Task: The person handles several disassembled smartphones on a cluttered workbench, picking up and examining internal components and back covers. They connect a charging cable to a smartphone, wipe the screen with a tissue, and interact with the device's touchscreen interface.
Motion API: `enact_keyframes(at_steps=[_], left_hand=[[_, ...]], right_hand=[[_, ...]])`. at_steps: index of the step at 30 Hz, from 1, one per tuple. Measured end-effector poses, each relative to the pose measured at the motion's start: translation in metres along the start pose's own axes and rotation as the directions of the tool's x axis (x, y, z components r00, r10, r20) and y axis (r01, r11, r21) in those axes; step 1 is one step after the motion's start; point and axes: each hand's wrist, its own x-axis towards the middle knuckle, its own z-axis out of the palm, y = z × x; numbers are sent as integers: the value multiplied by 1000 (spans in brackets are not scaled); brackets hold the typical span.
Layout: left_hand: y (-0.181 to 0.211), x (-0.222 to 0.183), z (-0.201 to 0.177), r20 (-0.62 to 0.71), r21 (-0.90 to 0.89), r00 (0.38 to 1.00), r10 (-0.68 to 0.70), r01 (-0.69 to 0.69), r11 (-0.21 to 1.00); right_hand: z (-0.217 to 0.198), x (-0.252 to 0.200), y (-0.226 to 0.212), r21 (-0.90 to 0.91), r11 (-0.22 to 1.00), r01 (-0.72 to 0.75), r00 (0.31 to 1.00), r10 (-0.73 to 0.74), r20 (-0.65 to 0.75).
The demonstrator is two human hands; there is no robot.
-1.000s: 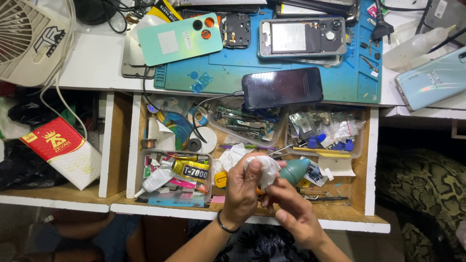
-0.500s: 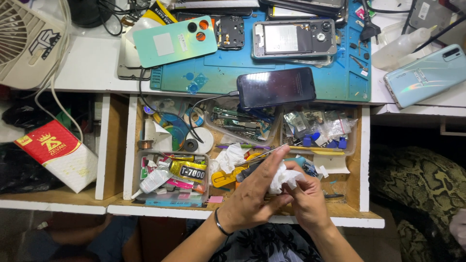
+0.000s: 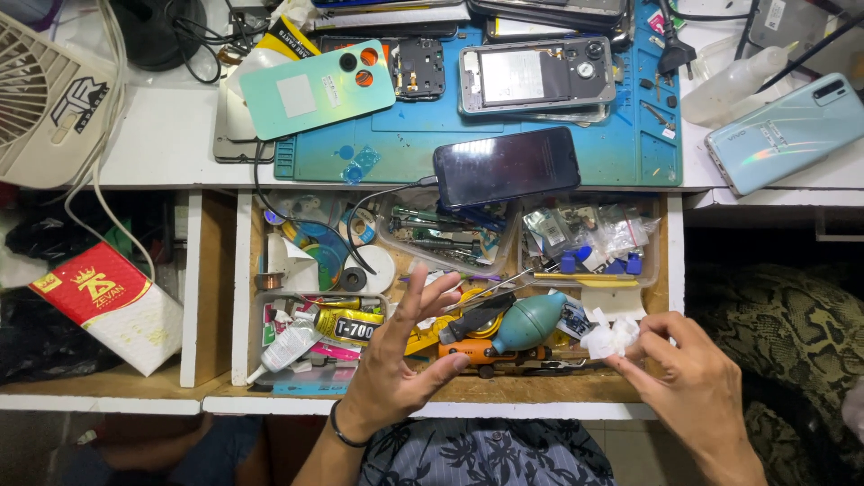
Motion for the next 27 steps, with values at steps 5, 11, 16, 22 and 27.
enact_keyframes(at_steps=[5,11,16,22,27], left_hand=[[4,10,-3,-11,46,1000,27,-26,999],[-17,48,-6,37,487,966,255,-241,840],[-22,131,-21,165,853,983,77,-181,490],[-37,182,-24,186,943,945,-270,-94,320],[-25,197,-25,189,933,905,-381,-44,357]], right_hand=[[7,-6,10,-399,895,-201,834,370,410],[-1,22,3,-19,945,-326,902,318,292],[56,66,-43,859,313,-405,896,324,304],[83,116,-109,757,-511,-407,700,358,618],[97,139,-113,782,-510,-358,676,436,593]])
